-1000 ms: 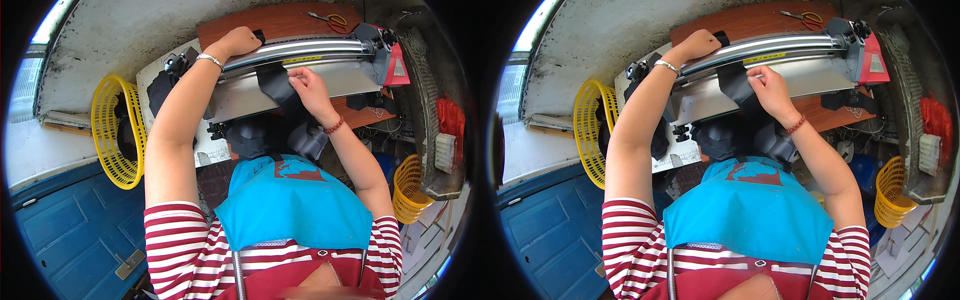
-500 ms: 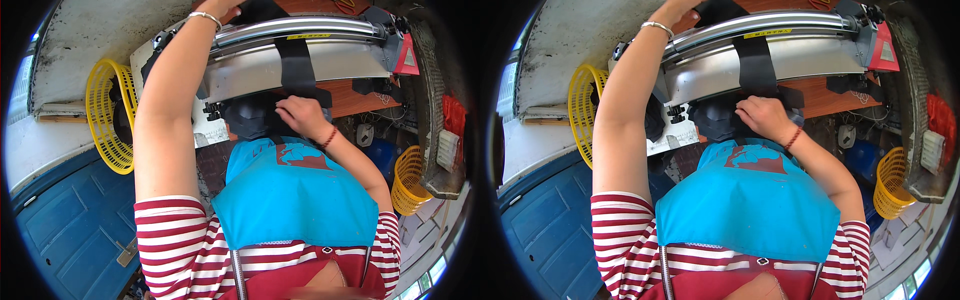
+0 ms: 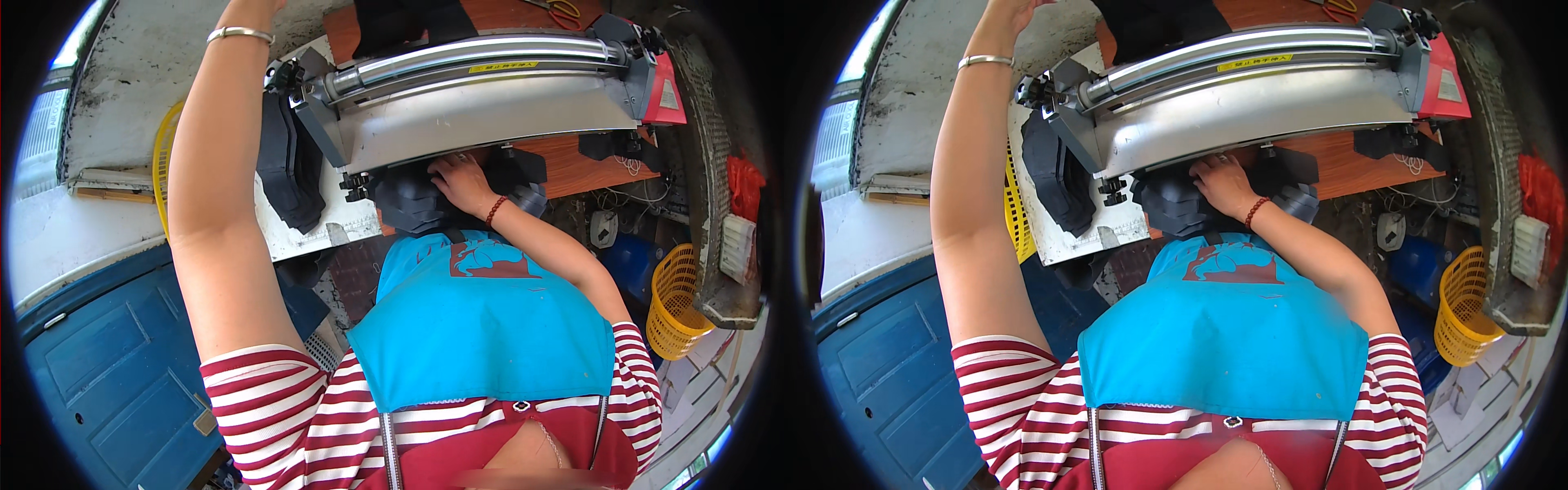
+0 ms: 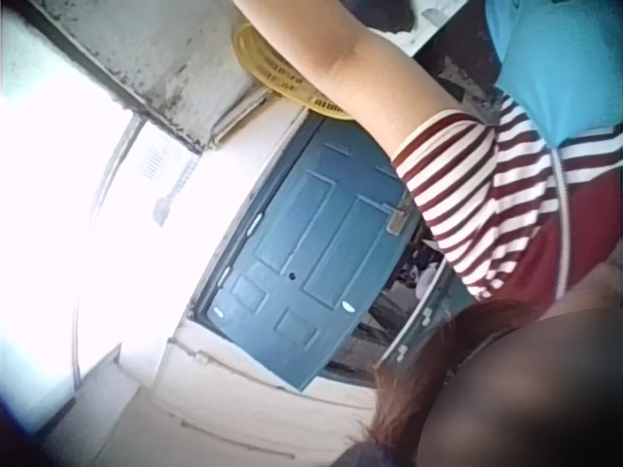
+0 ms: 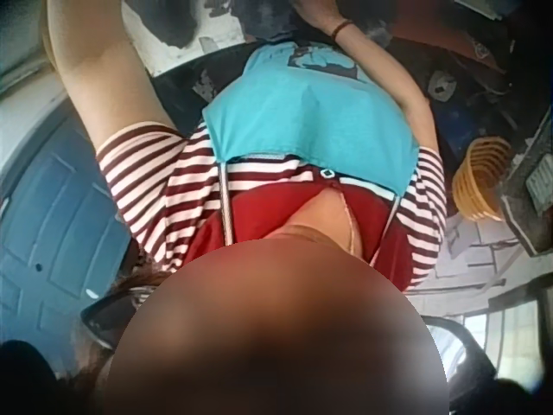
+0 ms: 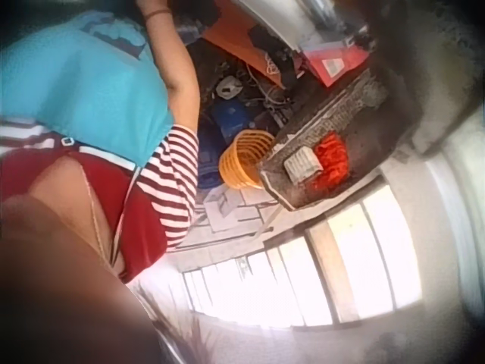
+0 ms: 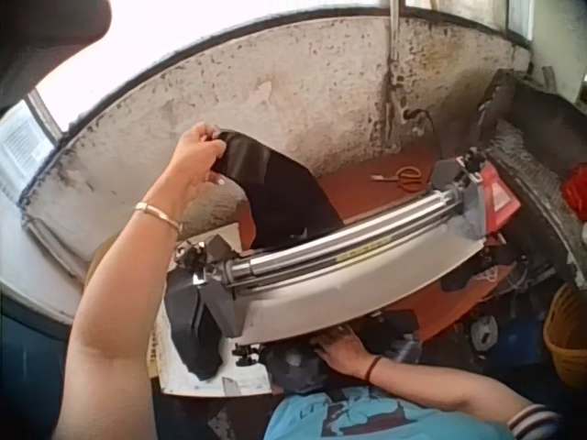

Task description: Feeding black shoe components through a mechanical roller machine in a factory setting.

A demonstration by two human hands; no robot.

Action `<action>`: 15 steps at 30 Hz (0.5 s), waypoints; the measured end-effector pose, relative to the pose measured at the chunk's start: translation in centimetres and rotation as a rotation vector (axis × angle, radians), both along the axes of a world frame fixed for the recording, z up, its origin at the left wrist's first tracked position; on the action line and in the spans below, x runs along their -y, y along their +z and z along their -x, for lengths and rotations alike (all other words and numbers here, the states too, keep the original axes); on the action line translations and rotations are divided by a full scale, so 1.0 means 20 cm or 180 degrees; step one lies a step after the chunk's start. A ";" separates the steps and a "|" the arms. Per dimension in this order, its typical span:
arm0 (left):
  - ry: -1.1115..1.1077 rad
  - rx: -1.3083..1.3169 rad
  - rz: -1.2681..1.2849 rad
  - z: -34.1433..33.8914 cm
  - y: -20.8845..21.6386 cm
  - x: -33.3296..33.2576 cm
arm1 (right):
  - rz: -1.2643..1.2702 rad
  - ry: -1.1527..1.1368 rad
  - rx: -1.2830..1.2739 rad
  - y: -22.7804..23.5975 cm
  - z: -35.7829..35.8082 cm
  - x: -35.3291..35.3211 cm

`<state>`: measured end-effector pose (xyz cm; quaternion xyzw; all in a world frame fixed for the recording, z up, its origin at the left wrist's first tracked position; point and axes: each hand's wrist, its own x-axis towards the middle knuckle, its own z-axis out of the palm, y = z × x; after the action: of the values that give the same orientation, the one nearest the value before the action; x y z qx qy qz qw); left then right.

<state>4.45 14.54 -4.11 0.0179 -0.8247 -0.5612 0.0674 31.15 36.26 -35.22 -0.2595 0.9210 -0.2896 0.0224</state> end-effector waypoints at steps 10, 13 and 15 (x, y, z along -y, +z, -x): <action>-0.0685 -0.1377 0.1211 -0.08 -0.05 0.00 | -0.0171 -0.0057 -0.0557 0.04 -0.01 0.03; -0.1266 -0.1822 0.2839 -0.03 -0.30 -0.10 | 0.0010 0.0496 -0.0665 0.13 0.00 -0.04; -0.1507 -0.0862 0.3089 -0.13 -0.39 -0.21 | 0.0892 0.0666 -0.0346 0.33 -0.04 -0.07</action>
<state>7.03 18.66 -11.85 -0.2733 -0.9541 -0.1141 0.0453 31.91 37.73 -28.59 -0.3698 0.8395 -0.3967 -0.0338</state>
